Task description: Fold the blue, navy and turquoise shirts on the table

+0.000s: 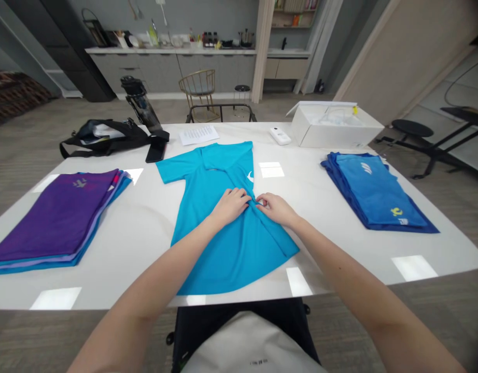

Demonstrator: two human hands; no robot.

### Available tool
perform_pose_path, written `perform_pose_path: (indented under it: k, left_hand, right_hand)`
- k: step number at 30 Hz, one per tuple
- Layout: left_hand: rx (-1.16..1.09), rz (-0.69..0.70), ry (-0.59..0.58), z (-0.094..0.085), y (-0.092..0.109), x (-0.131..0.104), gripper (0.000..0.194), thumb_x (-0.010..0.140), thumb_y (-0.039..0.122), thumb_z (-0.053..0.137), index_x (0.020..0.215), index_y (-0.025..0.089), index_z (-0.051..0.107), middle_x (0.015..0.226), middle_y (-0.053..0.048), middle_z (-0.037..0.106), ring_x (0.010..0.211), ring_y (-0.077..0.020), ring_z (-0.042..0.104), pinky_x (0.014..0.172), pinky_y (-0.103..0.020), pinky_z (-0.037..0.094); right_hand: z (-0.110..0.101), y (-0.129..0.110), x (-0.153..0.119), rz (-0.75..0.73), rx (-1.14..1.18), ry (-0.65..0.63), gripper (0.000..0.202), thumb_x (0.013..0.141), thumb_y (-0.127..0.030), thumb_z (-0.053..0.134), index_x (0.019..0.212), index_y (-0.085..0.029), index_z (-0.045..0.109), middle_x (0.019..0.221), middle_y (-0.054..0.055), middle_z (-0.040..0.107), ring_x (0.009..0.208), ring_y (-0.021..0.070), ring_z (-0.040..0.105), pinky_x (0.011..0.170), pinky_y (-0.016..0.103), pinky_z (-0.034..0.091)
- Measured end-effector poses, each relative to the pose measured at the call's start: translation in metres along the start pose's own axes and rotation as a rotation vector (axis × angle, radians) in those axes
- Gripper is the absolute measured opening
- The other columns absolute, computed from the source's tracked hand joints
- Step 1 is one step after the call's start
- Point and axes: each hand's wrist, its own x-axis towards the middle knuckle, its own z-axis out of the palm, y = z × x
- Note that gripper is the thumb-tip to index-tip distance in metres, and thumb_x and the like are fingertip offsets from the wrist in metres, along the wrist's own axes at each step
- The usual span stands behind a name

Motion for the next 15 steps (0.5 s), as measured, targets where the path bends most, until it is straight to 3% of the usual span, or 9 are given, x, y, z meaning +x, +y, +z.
perform_pose_path:
  k: [6,11,15]
  left_hand:
    - [0.021,0.046,-0.029,-0.002,0.047,-0.023,0.027,0.102,0.025,0.046,0.121,0.023,0.066,0.113,-0.008,0.062,0.107,-0.0254,0.055,0.089,-0.039,0.04]
    - [-0.039,0.046,-0.075,-0.004,0.083,-0.041,0.029,0.101,0.027,0.05,0.125,0.022,0.063,0.111,-0.008,0.062,0.106,-0.0254,0.055,0.089,-0.039,0.041]
    - [-0.052,0.081,-0.05,-0.006,0.108,-0.05,0.028,0.101,0.028,0.05,0.126,0.023,0.063,0.111,-0.008,0.061,0.106,-0.0256,0.055,0.089,-0.04,0.041]
  right_hand:
    - [-0.002,-0.02,-0.052,0.012,-0.054,-0.026,0.021,0.096,-0.039,0.065,0.106,-0.023,0.072,0.091,0.003,0.067,0.083,0.0179,0.063,0.079,0.027,0.044]
    - [-0.019,-0.042,-0.086,0.066,-0.244,-0.102,0.042,0.087,-0.052,0.072,0.118,-0.024,0.066,0.104,0.006,0.07,0.088,0.0216,0.066,0.073,0.028,0.041]
    - [-0.027,-0.051,-0.115,0.152,-0.347,-0.184,0.043,0.085,-0.036,0.07,0.125,-0.024,0.059,0.109,0.007,0.072,0.088,0.0244,0.068,0.069,0.029,0.04]
